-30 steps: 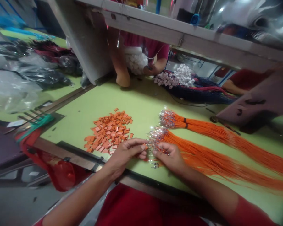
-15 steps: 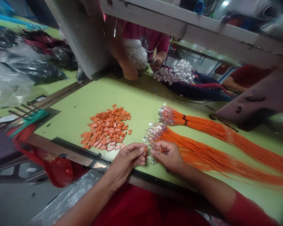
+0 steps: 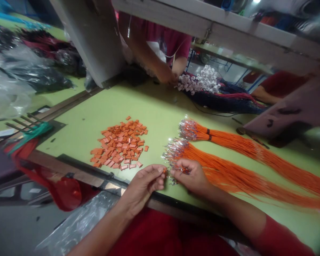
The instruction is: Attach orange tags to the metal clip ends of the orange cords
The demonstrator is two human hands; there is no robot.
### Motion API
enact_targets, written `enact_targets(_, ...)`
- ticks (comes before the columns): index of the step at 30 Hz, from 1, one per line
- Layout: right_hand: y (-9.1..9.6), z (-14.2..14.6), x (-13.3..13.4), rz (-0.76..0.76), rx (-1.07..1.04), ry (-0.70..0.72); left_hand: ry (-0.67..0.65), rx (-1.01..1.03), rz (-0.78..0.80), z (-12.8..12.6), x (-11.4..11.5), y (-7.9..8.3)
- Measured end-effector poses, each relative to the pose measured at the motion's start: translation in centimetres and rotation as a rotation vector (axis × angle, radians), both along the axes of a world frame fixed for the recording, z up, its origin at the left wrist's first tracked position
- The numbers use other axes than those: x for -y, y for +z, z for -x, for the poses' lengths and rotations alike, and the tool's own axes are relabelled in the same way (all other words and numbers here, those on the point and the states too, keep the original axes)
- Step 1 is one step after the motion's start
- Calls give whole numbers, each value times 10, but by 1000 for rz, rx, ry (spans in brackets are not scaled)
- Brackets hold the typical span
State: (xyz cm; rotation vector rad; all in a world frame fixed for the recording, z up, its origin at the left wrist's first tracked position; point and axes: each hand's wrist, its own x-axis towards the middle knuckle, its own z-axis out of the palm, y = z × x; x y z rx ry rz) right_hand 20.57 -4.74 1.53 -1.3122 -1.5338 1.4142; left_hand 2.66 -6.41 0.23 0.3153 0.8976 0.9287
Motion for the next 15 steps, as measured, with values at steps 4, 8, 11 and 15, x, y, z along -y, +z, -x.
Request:
enact_targets(4, 0, 0, 0, -12, -5, 9, 2, 2, -7, -1, 2, -2)
enact_targets(8, 0, 0, 0, 0, -14, 13, 20, 0, 3, 0, 2, -2)
enact_targets(11, 1, 0, 0, 8, 7, 16, 19, -28, -2, -1, 2, -1)
enact_targets(15, -2, 0, 2, -74, 47, 30, 62, -161, -133, -4, 7, -5)
